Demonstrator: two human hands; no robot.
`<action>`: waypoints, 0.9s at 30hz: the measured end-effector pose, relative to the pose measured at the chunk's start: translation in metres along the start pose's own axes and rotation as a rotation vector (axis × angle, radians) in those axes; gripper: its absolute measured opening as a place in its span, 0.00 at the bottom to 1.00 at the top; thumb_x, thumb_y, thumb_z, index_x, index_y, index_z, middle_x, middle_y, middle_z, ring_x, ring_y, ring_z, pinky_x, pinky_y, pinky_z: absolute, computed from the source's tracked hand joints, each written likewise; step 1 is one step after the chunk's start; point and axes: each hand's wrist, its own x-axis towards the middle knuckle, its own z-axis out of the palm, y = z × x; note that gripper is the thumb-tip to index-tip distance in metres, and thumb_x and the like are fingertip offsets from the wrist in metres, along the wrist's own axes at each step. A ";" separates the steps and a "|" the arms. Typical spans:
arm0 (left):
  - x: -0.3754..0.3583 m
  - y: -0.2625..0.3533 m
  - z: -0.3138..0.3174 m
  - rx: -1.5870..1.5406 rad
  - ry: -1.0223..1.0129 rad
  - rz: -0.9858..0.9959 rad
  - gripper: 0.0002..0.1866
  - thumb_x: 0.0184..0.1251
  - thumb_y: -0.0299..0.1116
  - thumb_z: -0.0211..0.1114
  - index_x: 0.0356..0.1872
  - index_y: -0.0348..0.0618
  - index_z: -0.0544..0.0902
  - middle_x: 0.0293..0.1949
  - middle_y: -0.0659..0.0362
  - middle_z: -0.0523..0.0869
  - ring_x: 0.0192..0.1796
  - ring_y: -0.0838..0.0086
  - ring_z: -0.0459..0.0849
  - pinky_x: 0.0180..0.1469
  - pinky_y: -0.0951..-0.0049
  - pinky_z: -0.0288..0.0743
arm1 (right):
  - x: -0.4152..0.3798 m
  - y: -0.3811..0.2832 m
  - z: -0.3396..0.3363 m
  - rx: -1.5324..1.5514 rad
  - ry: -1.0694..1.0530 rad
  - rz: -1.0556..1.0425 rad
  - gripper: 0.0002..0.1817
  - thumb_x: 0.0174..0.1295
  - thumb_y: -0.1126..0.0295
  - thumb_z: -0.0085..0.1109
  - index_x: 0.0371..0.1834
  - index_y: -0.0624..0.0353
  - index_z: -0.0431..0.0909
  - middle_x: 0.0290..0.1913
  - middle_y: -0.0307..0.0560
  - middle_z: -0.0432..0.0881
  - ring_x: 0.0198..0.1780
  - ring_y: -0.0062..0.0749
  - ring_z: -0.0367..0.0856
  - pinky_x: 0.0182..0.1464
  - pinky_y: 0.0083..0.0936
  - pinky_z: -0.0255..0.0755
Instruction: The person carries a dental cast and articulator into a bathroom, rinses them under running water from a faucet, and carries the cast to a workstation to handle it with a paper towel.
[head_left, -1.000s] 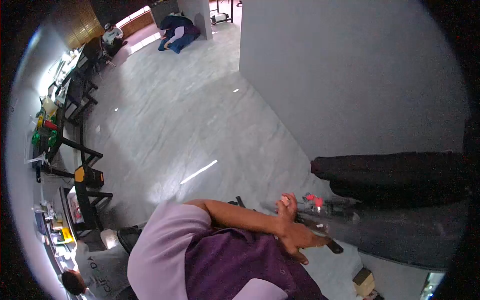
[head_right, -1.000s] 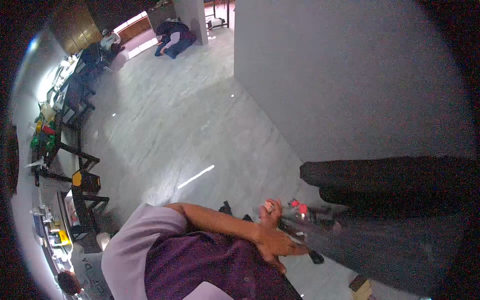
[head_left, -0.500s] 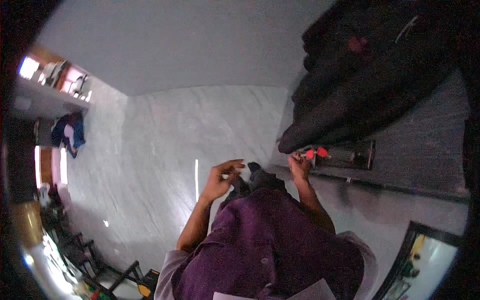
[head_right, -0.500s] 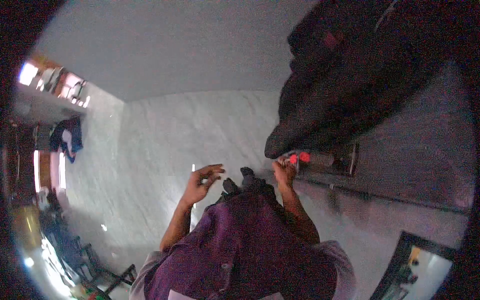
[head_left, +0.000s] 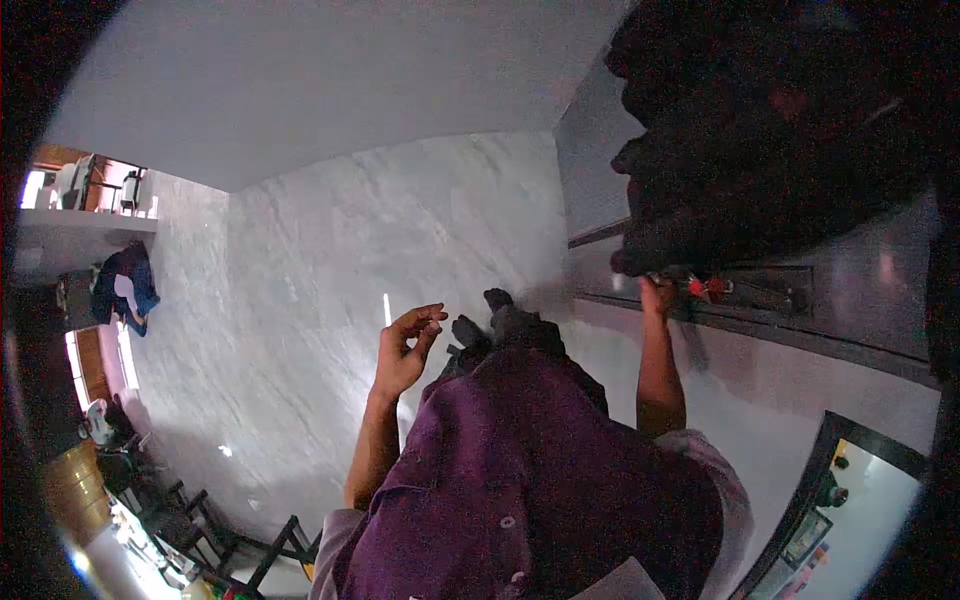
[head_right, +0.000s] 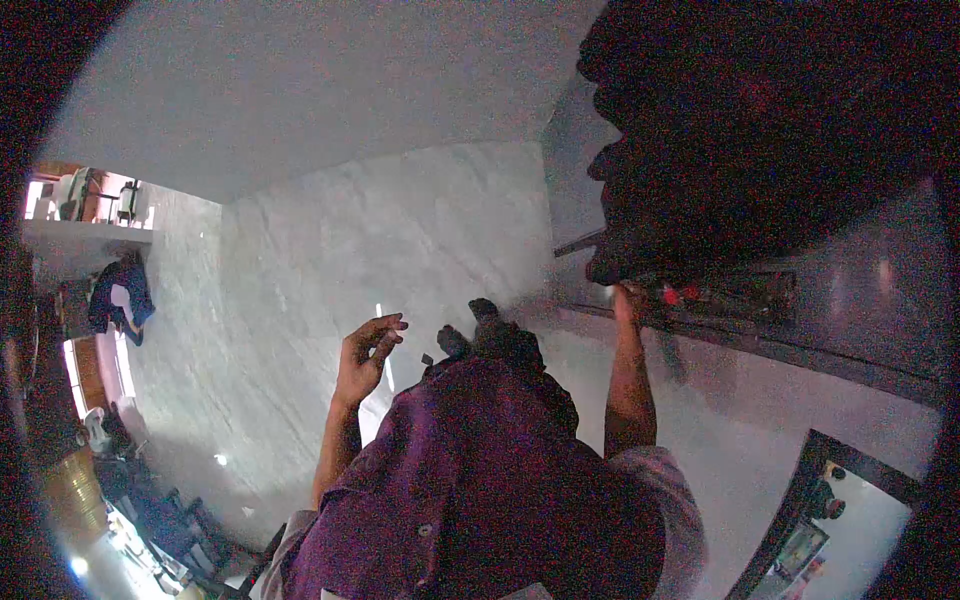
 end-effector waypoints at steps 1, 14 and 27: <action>-0.004 0.001 0.000 0.014 0.004 -0.009 0.13 0.72 0.27 0.60 0.55 0.37 0.81 0.46 0.56 0.88 0.46 0.76 0.84 0.49 0.72 0.77 | 0.007 0.002 -0.007 -0.087 0.027 0.009 0.26 0.49 0.58 0.70 0.48 0.61 0.80 0.49 0.52 0.81 0.51 0.45 0.77 0.56 0.42 0.69; -0.045 -0.053 -0.033 0.041 0.122 -0.111 0.14 0.72 0.28 0.60 0.55 0.41 0.82 0.47 0.58 0.88 0.44 0.75 0.83 0.45 0.71 0.77 | 0.019 0.037 -0.036 -0.303 -0.138 0.029 0.13 0.61 0.60 0.59 0.43 0.55 0.76 0.38 0.45 0.72 0.39 0.37 0.71 0.40 0.31 0.68; 0.005 -0.078 -0.128 0.033 0.255 -0.048 0.17 0.66 0.21 0.59 0.55 0.38 0.81 0.50 0.52 0.86 0.46 0.68 0.86 0.46 0.66 0.84 | -0.102 -0.130 0.160 -0.005 -0.958 -1.235 0.13 0.63 0.62 0.61 0.45 0.58 0.80 0.43 0.42 0.84 0.43 0.38 0.84 0.41 0.35 0.81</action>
